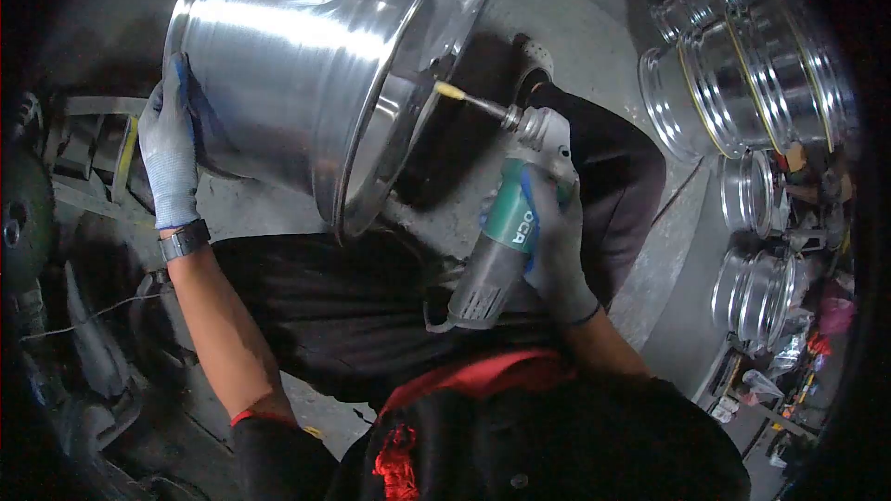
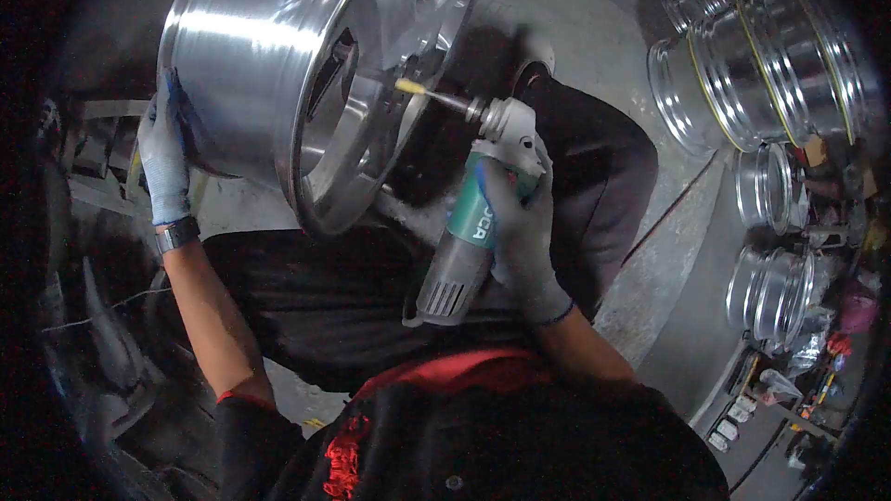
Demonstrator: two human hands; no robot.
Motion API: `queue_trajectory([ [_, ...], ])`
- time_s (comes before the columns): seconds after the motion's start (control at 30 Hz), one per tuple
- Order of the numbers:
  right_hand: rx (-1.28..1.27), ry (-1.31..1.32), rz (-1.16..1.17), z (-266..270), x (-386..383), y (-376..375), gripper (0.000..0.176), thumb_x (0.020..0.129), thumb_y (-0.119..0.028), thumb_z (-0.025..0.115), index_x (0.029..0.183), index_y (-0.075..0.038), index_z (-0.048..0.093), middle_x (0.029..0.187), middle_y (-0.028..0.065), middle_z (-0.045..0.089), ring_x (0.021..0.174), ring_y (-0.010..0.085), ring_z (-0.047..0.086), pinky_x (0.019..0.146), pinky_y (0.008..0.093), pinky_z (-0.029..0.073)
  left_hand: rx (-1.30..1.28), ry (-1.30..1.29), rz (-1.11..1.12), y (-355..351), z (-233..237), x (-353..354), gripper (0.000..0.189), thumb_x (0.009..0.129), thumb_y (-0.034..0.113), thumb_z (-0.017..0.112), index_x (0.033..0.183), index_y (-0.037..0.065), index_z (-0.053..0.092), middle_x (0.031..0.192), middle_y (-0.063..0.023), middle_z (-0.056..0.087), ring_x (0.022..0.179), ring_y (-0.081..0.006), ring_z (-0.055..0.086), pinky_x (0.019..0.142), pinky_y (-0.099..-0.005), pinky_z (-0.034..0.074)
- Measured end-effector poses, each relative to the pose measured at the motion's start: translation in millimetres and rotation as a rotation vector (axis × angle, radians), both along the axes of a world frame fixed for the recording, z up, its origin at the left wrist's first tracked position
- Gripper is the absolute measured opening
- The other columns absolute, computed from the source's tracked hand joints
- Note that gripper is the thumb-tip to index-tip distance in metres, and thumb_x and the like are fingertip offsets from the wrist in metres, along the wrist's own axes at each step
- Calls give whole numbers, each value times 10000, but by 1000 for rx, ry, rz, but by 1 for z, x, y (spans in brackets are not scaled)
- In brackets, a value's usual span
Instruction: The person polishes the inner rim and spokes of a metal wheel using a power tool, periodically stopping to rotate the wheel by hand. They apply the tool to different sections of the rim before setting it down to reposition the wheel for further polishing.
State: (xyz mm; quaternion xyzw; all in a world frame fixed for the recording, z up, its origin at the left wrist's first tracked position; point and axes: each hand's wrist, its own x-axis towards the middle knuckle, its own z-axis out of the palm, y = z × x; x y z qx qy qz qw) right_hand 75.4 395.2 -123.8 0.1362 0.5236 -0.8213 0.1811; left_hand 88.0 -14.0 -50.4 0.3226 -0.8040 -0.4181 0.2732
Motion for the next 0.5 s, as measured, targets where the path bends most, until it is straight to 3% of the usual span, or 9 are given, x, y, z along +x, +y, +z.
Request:
queue_trajectory([
  [0.07,200,102,85,1,0,3,297,1009,-234,576,1243,-54,541,932,106,637,756,233,700,659,380,607,-39,-54,-8,0,1,-1,656,1026,455,563,1359,-109,548,1242,-105,661,1090,-131,592,969,-265,444],
  [0.13,211,113,63,2,1,-1,294,1010,-238,571,1235,-50,543,932,105,639,758,232,701,662,379,607,29,54,-78,-1,0,-5,647,1027,451,560,1355,-108,551,1221,-111,669,1076,-126,591,958,-267,449],
  [0.27,189,88,55,17,-4,-5,295,1008,-235,573,1212,-24,557,960,113,654,765,226,703,669,375,606,-28,-10,9,9,6,-7,640,1023,458,563,1354,-89,562,1208,-121,680,1067,-126,594,949,-265,451],
  [0.37,162,111,-17,-3,-7,1,306,1004,-241,583,1202,-8,577,979,119,662,773,226,705,676,370,603,4,27,9,7,5,-10,675,981,529,596,1331,-48,604,1142,-135,706,1017,-140,613,938,-278,456],
  [0.5,246,142,62,-3,-10,6,319,1006,-255,585,1195,1,600,988,113,668,775,206,700,687,351,600,-80,4,2,2,4,-12,725,953,599,594,1292,-40,633,1084,-115,703,967,-137,603,894,-264,459],
])
